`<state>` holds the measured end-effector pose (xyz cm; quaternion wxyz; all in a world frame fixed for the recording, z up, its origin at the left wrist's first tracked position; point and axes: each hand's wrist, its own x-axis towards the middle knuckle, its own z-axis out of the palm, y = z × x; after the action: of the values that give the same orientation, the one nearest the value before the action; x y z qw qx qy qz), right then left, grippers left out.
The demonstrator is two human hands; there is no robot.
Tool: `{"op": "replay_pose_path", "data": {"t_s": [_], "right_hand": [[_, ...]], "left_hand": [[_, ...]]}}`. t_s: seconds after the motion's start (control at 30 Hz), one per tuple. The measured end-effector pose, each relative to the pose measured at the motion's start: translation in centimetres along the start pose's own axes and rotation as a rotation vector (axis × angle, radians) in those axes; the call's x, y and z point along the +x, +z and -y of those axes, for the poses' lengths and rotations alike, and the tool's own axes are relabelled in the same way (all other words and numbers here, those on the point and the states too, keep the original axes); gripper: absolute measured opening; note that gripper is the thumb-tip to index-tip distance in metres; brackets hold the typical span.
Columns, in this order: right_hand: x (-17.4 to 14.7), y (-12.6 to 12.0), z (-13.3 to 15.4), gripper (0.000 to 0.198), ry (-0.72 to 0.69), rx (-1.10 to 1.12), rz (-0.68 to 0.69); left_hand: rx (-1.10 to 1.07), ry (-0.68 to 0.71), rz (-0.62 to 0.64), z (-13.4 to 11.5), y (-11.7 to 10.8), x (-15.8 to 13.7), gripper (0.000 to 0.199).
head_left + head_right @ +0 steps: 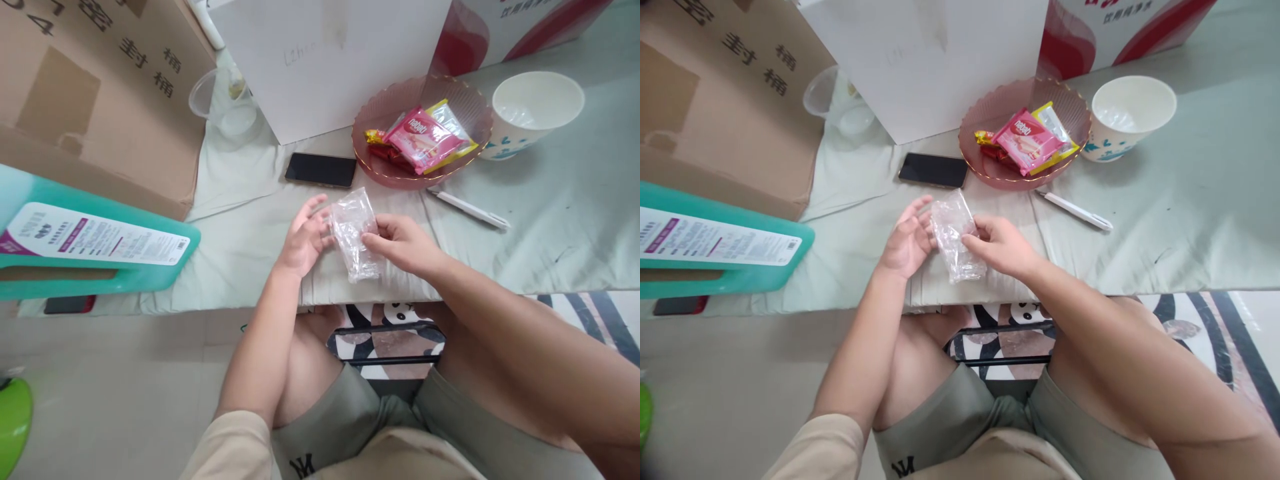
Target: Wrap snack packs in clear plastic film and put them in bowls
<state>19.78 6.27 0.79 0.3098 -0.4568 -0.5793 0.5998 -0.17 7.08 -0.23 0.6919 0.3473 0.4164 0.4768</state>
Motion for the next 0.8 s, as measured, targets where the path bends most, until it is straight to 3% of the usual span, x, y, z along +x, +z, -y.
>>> {"op": "replay_pose_path", "data": {"t_s": [0.13,0.27,0.4,0.53,0.7,0.8], "right_hand": [[0.1,0.4,-0.3,0.018,-0.061,0.017,-0.079],[0.0,0.4,-0.6,0.015,-0.046,0.09,-0.105],[0.2,0.6,-0.4,0.02,-0.044,0.352,-0.096],[0.3,0.6,-0.2,0.009,-0.024,0.475,-0.118],[0.2,0.4,-0.3,0.018,-0.052,0.209,-0.144],[0.3,0.6,-0.6,0.024,-0.059,0.105,-0.242]], "left_hand": [[0.094,-0.163,0.12,1.2,1.0,-0.2,0.052],[0.192,-0.101,0.027,1.7,1.3,-0.1,0.028],[0.099,-0.051,0.012,0.9,1.5,-0.1,0.027],[-0.001,0.023,-0.008,0.3,1.6,0.0,0.024],[0.104,0.017,-0.01,0.7,0.9,0.4,0.038],[0.234,0.048,-0.006,1.4,0.7,0.6,0.026]]}}
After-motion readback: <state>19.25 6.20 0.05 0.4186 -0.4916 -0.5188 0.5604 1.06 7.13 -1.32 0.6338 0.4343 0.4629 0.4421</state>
